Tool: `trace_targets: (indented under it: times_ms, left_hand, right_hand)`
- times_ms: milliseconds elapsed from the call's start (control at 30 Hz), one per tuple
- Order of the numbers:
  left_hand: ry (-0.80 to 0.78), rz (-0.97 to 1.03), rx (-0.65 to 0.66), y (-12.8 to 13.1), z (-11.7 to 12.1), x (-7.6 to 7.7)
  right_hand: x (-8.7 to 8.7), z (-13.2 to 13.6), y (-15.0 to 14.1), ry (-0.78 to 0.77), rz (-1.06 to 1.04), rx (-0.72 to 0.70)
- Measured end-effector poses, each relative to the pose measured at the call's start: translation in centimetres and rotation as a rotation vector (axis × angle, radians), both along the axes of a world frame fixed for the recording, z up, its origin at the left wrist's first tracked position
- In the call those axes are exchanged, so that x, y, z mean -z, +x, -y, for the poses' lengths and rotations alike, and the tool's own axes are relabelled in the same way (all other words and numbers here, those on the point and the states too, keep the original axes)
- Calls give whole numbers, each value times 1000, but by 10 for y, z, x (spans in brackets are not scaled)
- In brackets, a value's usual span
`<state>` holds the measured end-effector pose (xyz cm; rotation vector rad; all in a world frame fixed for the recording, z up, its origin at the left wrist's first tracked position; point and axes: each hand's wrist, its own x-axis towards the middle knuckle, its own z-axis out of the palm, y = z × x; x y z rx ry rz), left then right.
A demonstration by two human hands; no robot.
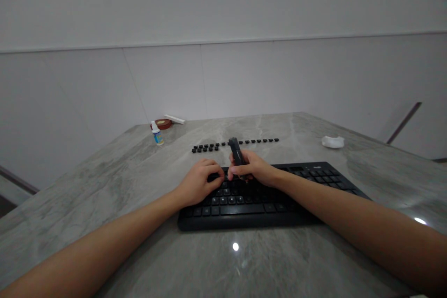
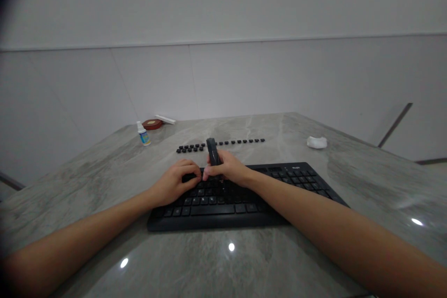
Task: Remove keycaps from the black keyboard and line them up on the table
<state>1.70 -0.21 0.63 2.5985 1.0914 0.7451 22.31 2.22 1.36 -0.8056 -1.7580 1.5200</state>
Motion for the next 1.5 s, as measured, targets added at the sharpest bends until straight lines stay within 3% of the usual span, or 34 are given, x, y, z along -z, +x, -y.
trace_targets:
  times_ms: [100, 267, 867, 933, 1033, 1133, 1267, 1500]
  left_hand:
    - [2, 7, 12, 0, 1, -1]
    - [14, -1, 9, 0, 1, -1]
    - [18, 12, 4, 0, 1, 0]
    - [22, 7, 5, 0, 1, 1]
    - [26, 0, 6, 0, 1, 1]
    - [22, 4, 11, 0, 1, 0]
    - [9, 15, 7, 0, 2, 0]
    - [-4, 51, 2, -2, 0, 3]
  right_hand:
    - [1, -2, 2, 27, 28, -89]
    - [1, -2, 2, 55, 49, -88]
    - [3, 8, -6, 286, 34, 270]
    - [2, 8, -4, 243, 26, 205]
    - [0, 6, -2, 138, 17, -17]
    - [1, 4, 0, 130, 7, -147]
    - [2, 5, -1, 172, 28, -134]
    - [2, 11, -4, 316, 120, 10]
